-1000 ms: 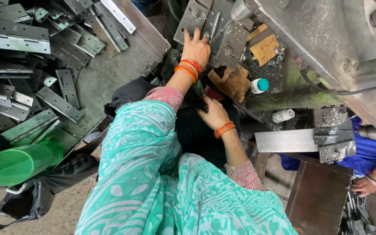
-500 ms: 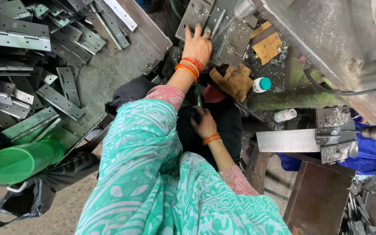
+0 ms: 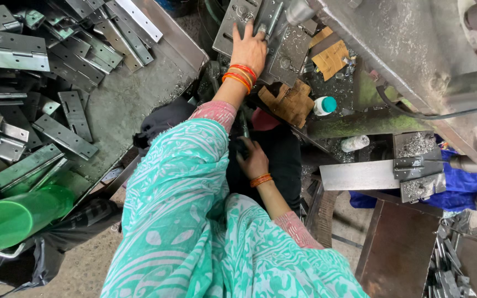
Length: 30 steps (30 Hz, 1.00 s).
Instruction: The person repeatedly picks up metal hinge pieces from a pile, places them into a press machine, operates the lever, and removes the processed pieces. The person continues this cycle throughout the clip.
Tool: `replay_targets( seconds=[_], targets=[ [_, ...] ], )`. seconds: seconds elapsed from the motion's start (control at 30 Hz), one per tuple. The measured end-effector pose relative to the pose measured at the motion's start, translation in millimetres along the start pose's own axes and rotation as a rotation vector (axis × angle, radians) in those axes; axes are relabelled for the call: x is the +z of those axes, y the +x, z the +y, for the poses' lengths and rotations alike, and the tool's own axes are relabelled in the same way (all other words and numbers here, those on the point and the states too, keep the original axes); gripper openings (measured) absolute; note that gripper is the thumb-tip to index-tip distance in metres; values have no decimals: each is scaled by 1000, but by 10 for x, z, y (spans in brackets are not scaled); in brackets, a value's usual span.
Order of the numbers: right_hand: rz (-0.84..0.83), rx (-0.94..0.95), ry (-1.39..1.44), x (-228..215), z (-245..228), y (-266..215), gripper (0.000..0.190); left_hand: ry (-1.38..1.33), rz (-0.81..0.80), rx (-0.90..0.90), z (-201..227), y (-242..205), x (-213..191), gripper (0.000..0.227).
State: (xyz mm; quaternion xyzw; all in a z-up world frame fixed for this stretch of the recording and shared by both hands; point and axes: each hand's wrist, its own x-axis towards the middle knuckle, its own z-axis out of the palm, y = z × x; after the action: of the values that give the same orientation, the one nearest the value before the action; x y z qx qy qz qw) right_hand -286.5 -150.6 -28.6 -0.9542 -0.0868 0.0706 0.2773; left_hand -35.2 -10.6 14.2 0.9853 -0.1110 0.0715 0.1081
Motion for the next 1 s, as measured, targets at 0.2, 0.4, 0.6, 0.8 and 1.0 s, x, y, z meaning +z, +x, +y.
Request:
replay_targets(
  seconds=[0.2, 0.4, 0.6, 0.8, 1.0],
  targets=[
    [-58, 34, -45, -31, -19, 26, 50, 25, 55, 8, -11, -254, -17, 39],
    [-146, -66, -121, -505, -13, 314, 50, 26, 29, -25, -9, -218, 37, 41],
    [-113, -62, -186, -455, 13, 376, 53, 0, 26, -80, -32, 112, 82, 39],
    [13, 15, -23, 122, 66, 67, 50, -6, 80, -106, -64, 154, 67, 38],
    [-48, -42, -36, 30, 113, 21, 52, -130, 211, -126, -147, -211, -339, 40]
  ],
)
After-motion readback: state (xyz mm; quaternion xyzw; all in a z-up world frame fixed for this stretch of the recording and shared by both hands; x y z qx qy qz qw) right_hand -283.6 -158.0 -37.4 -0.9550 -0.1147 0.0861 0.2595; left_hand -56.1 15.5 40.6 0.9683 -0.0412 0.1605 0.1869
